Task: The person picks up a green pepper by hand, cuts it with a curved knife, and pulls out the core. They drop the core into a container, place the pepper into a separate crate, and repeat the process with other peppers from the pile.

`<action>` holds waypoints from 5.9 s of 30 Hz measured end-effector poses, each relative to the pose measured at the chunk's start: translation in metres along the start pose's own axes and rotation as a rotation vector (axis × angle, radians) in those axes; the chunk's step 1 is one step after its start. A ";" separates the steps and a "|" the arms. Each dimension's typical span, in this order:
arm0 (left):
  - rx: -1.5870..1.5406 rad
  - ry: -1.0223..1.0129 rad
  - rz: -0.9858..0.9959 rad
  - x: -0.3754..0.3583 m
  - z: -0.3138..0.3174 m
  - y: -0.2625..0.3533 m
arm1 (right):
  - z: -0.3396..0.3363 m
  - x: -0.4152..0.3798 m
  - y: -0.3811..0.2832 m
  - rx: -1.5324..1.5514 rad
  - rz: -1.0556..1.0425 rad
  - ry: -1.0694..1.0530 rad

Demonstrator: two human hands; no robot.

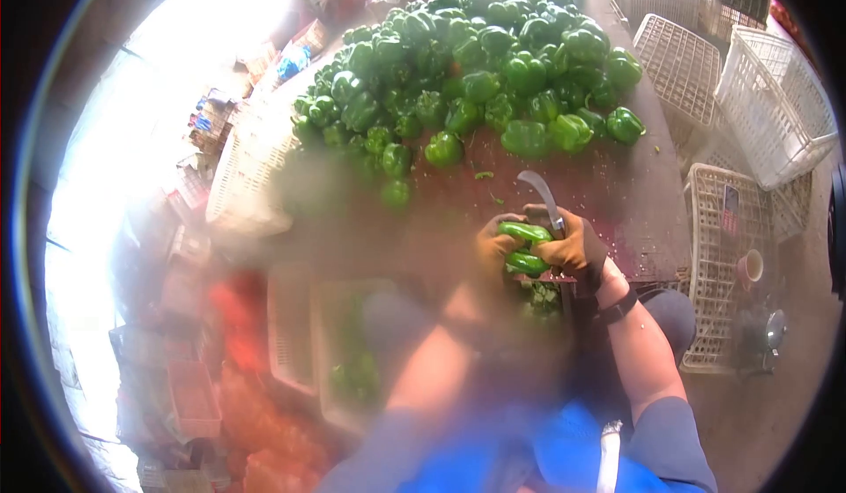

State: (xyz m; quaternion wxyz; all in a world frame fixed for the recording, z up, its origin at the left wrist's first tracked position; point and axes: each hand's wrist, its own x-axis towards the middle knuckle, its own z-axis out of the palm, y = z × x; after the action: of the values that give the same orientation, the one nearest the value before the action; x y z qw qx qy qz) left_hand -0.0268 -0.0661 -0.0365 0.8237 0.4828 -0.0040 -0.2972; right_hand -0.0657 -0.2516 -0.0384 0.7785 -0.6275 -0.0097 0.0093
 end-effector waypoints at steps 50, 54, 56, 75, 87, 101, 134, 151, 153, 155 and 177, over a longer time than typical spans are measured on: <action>1.868 0.479 0.267 0.057 -0.221 0.168 | 0.024 0.009 0.019 -0.400 0.347 0.018; 2.006 0.465 0.021 0.097 -0.230 0.154 | 0.028 0.005 -0.007 -0.299 0.349 0.054; 1.985 0.535 -0.097 0.090 -0.212 0.163 | 0.025 0.004 -0.007 -0.346 0.293 0.072; 0.871 0.316 0.226 0.028 0.011 0.034 | 0.017 0.000 0.005 -0.447 0.115 0.229; 0.256 0.399 0.195 0.023 0.019 0.045 | 0.006 -0.016 0.011 -0.607 0.166 0.184; 0.350 0.123 0.067 0.006 0.046 0.029 | 0.003 -0.008 -0.026 0.010 0.195 0.114; 0.509 0.036 0.500 -0.004 0.044 0.012 | 0.000 -0.009 -0.025 0.151 0.171 0.102; 0.434 0.420 0.603 -0.059 -0.081 0.095 | 0.004 -0.015 -0.044 0.299 0.158 0.045; 1.016 0.475 0.623 -0.112 -0.125 0.134 | 0.005 -0.017 -0.050 0.334 0.179 0.038; 1.392 0.607 0.542 -0.162 -0.183 0.167 | 0.005 -0.016 -0.046 0.359 0.154 0.020; 0.145 0.008 0.003 -0.053 0.027 0.026 | 0.015 -0.016 -0.039 0.011 0.042 -0.188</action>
State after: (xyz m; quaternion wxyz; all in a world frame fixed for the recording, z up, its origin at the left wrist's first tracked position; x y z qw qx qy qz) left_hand -0.0663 -0.0524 0.0133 0.7872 0.5423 -0.0228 -0.2927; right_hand -0.0816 -0.2457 0.0031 0.7772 -0.6196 -0.0696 0.0845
